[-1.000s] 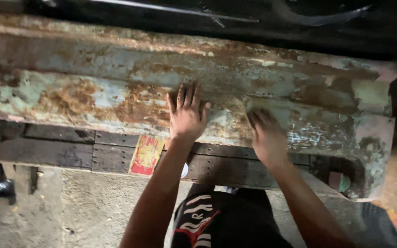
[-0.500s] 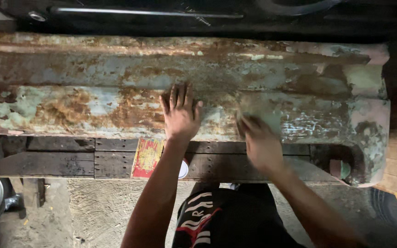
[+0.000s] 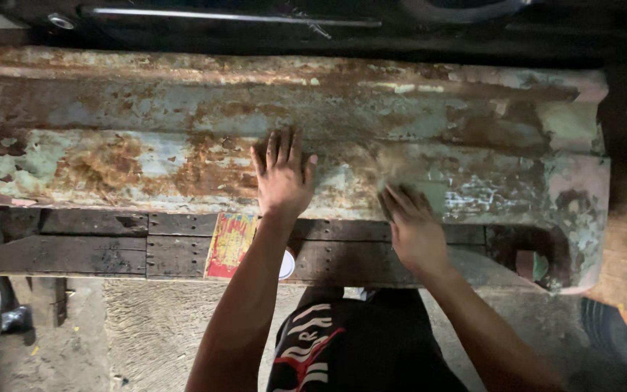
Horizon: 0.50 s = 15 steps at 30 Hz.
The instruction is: The person sands a large, rusty metal panel with two sanding blocks, moving them back and forth across the surface to remove rust and old paint. The panel is supported on a wooden workbench in a dimly lit garage.
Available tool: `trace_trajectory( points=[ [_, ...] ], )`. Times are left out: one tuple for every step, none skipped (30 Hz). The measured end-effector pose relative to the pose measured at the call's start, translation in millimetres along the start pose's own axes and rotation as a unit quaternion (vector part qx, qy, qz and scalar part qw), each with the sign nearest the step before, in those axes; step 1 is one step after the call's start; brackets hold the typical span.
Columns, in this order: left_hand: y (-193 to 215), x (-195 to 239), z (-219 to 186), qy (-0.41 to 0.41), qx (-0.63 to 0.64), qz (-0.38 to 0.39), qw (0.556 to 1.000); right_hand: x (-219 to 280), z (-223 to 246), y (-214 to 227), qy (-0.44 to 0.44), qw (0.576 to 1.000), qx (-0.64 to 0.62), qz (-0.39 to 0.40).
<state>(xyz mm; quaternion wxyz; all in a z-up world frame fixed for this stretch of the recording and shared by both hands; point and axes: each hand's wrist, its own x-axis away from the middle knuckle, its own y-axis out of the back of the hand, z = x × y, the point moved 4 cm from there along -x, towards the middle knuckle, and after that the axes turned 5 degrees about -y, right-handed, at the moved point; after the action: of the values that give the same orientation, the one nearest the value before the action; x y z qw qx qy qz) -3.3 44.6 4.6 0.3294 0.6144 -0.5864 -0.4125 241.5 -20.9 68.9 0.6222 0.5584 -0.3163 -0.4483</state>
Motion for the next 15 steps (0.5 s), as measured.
trace_trajectory(
  points=[
    [0.5,-1.1,1.2,-0.001,-0.001,-0.004,1.0,-0.1,-6.5,-1.6,-0.01,1.0,-0.002,0.023],
    [0.5,-2.5,2.5,-0.002,-0.003,-0.009,1.0,-4.7,-14.8,-4.2,-0.02,0.999,-0.003,0.045],
    [-1.5,1.3,1.7,-0.005,-0.002,-0.007,1.0,-9.4,-23.5,-9.2,-0.036,0.997,-0.005,0.072],
    [-3.4,5.3,0.8,-0.007,0.0,-0.006,1.0,-18.9,-32.5,-12.3,-0.046,0.997,0.005,0.057],
    [-3.1,3.4,1.6,-0.009,0.001,-0.011,1.0,-40.3,-42.9,-17.2,-0.054,0.998,0.017,0.035],
    [-2.2,1.8,1.8,-0.012,0.002,-0.016,1.0,-55.9,-50.3,-19.4,-0.061,0.998,0.028,0.014],
    [-1.3,0.4,1.9,-0.011,-0.001,-0.014,1.0,-65.5,-53.9,-21.1,-0.058,0.998,0.023,0.011],
    [-0.4,-0.5,1.6,-0.009,-0.003,-0.013,1.0,-70.3,-55.2,-21.2,-0.054,0.998,0.018,0.009],
    [-0.2,0.5,1.1,-0.01,-0.005,-0.008,1.0,-66.7,-54.0,-19.5,-0.055,0.998,0.012,0.007],
    [0.4,1.5,0.5,-0.009,-0.008,-0.008,1.0,-60.1,-52.1,-18.1,-0.062,0.998,0.007,0.023],
    [1.3,0.6,-0.4,-0.01,-0.011,-0.009,1.0,-45.2,-47.5,-13.0,-0.07,0.997,0.003,0.037],
    [2.5,-0.9,-0.8,-0.012,-0.014,-0.01,1.0,-30.0,-42.1,-7.5,-0.078,0.996,-0.001,0.051],
    [2.7,-2.3,-1.9,-0.008,-0.011,-0.006,1.0,-19.6,-36.8,-0.8,-0.063,0.997,0.015,0.045],
    [2.9,-3.2,-2.4,-0.005,-0.008,-0.001,1.0,-14.7,-32.4,4.7,-0.048,0.998,0.031,0.039],
    [4.3,-3.1,-0.5,0.003,-0.007,0.003,1.0,-16.1,-28.2,6.7,-0.029,0.998,0.045,0.035]
  ],
)
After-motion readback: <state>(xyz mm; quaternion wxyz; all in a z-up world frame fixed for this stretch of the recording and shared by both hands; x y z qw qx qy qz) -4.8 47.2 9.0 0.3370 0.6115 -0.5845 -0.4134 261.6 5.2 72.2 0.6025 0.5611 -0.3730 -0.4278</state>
